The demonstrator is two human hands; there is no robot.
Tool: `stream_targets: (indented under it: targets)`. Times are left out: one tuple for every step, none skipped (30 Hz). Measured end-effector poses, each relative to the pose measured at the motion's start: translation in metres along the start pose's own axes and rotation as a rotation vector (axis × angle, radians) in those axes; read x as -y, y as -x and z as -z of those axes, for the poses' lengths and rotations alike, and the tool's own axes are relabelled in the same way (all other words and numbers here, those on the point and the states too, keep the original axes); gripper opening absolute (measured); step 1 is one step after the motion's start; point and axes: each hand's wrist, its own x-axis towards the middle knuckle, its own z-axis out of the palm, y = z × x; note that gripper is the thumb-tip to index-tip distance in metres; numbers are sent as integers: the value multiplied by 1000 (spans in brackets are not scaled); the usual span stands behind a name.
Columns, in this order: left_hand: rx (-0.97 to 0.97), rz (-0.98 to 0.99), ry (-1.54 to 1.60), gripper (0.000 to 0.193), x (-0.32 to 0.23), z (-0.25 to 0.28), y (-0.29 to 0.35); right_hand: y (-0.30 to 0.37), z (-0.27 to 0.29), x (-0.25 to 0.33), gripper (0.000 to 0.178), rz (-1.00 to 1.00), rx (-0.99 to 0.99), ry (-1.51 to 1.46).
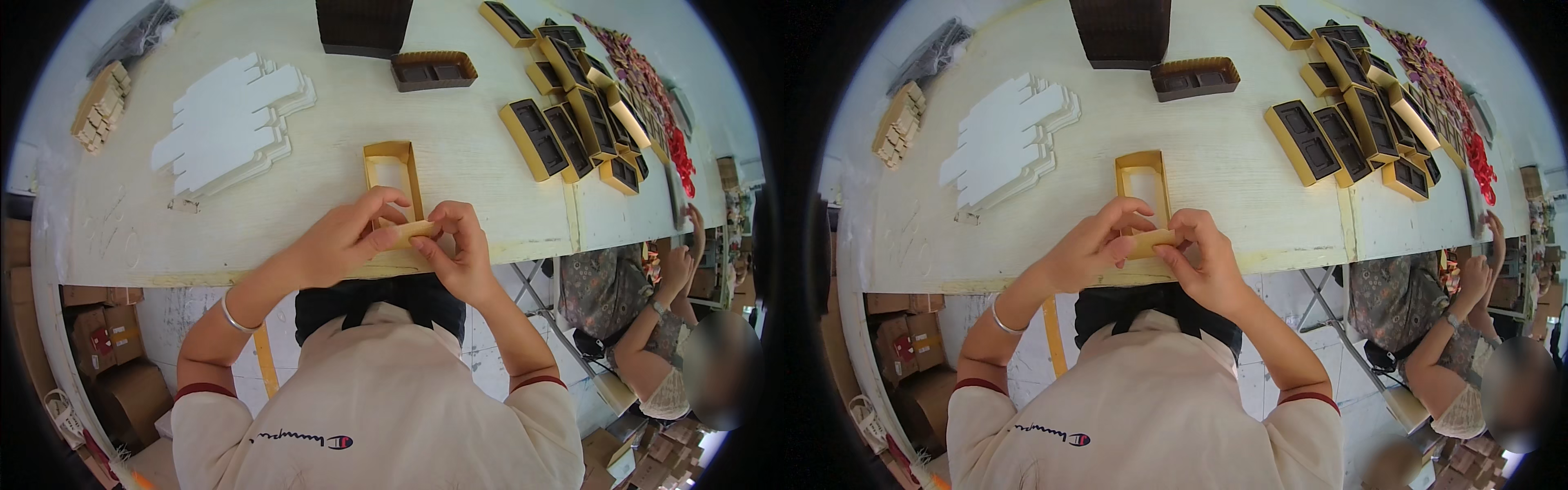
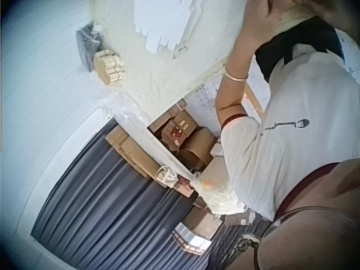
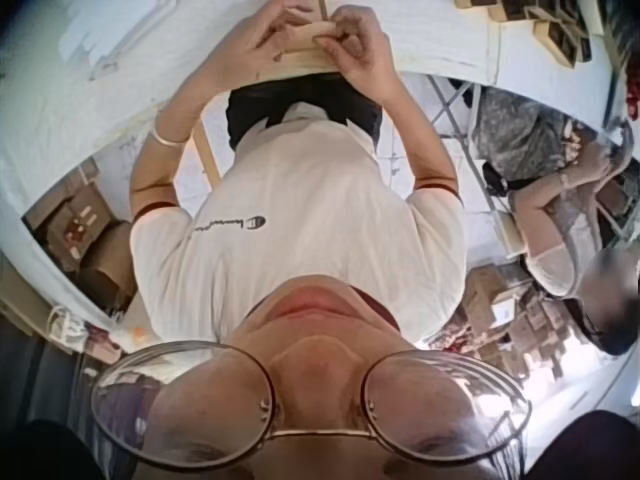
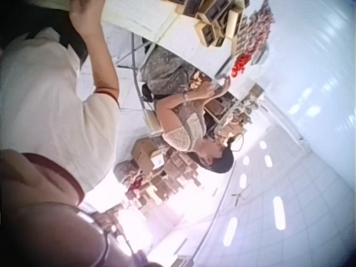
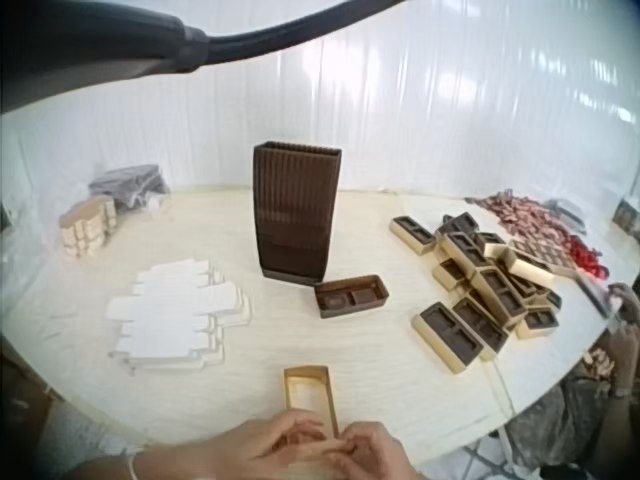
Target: The person folds flat white cardboard pieces into small rectangular boxes and places dark rectangular inserts inside them. The finished boxes are stacked on the table.
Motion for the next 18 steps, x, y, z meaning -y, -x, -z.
stream_targets:
  targets:
    - [-49,-45,-101,29,1,-6,2,2,-3,-4,26,49,-26,41]
    - [-98,-90,-202,27,3,-11,2,3,-4,-6,26,98,-53,82]
    - [-158,-171,-245,24,7,-14,0,2,-4,-6,26,203,-27,248]
    - [-217,-252,-289,22,13,-18,-2,-1,-4,-5,26,307,0,414]
    - [-277,-332,-333,19,16,-20,-3,-2,-3,-3,27,412,28,579]
    - [-280,-310,-367,19,15,-20,-2,-2,-3,1,27,430,26,644]
    - [-283,-287,-400,20,13,-20,-1,-1,-2,6,27,447,26,708]
    - [-287,-263,-433,20,12,-21,0,0,-1,9,28,465,26,772]
    - [-322,-290,-464,20,13,-23,0,0,1,7,28,514,45,819]
    - [-358,-316,-494,20,16,-27,-1,-2,3,4,27,564,65,865]
    - [-394,-342,-525,21,18,-29,0,-4,4,2,27,613,85,911]
    - [-367,-320,-506,20,16,-31,3,-5,5,3,27,590,116,914]
    - [-340,-297,-487,20,12,-34,8,-8,7,4,26,566,147,917]
    - [-312,-274,-468,19,10,-35,11,-9,8,5,26,542,177,919]
    - [-328,-312,-494,16,12,-36,11,-11,8,6,24,526,204,899]
    - [-343,-350,-520,14,16,-38,10,-13,7,7,23,511,230,878]
    - [-359,-387,-547,13,18,-38,10,-15,7,8,21,496,256,858]
    - [-355,-384,-584,12,18,-38,9,-17,8,9,20,463,310,866]
